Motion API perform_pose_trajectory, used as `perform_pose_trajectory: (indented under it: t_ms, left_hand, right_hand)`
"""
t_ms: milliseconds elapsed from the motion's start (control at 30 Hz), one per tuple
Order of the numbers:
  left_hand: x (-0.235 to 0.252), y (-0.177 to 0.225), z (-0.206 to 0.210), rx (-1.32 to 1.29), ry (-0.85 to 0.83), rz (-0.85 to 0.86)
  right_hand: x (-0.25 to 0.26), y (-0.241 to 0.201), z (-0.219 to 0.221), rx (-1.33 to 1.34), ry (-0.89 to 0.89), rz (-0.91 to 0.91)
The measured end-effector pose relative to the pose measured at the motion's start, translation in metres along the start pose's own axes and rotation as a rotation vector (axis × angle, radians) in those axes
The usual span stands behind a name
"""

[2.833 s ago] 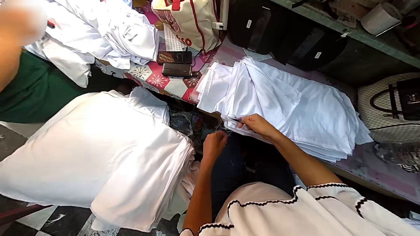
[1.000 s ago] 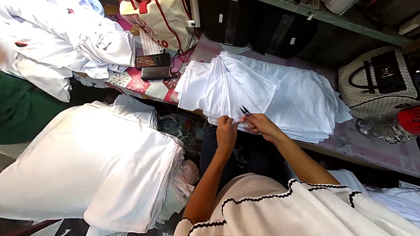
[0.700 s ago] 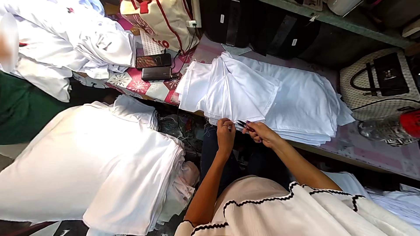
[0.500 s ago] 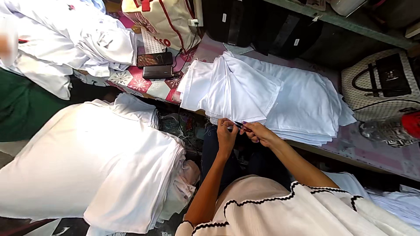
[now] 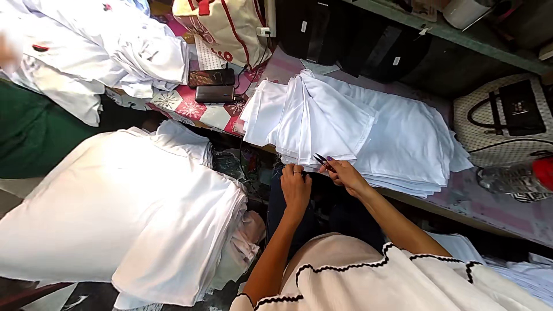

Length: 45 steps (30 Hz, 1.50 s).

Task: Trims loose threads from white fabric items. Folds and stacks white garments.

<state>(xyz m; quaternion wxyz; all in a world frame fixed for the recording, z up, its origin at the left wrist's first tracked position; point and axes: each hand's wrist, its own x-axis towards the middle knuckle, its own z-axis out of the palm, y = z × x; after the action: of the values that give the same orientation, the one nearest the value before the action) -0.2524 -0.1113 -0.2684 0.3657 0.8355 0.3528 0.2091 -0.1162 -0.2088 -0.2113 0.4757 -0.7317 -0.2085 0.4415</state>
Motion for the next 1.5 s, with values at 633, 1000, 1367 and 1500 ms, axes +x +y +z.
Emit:
perform_pose_trajectory:
  t_ms: [633,1000,1367,1500]
  left_hand:
    - [0.041,-0.029,0.008,-0.402,0.462,0.333]
    - [0.016,-0.041,-0.027,-0.538,0.228,0.033]
    - [0.011,-0.044,-0.027,-0.434,0.206,0.009]
    - [0.009,-0.044,-0.036,-0.366,0.15,-0.033]
  right_hand:
    - [0.05,-0.065,0.032,0.057,-0.102,0.132]
    - [0.019,-0.074,0.02,-0.23,-0.148,0.14]
    - [0.035,-0.056,0.045,-0.261,-0.138,0.169]
    - [0.034,-0.052,0.041,-0.254,-0.136,0.163]
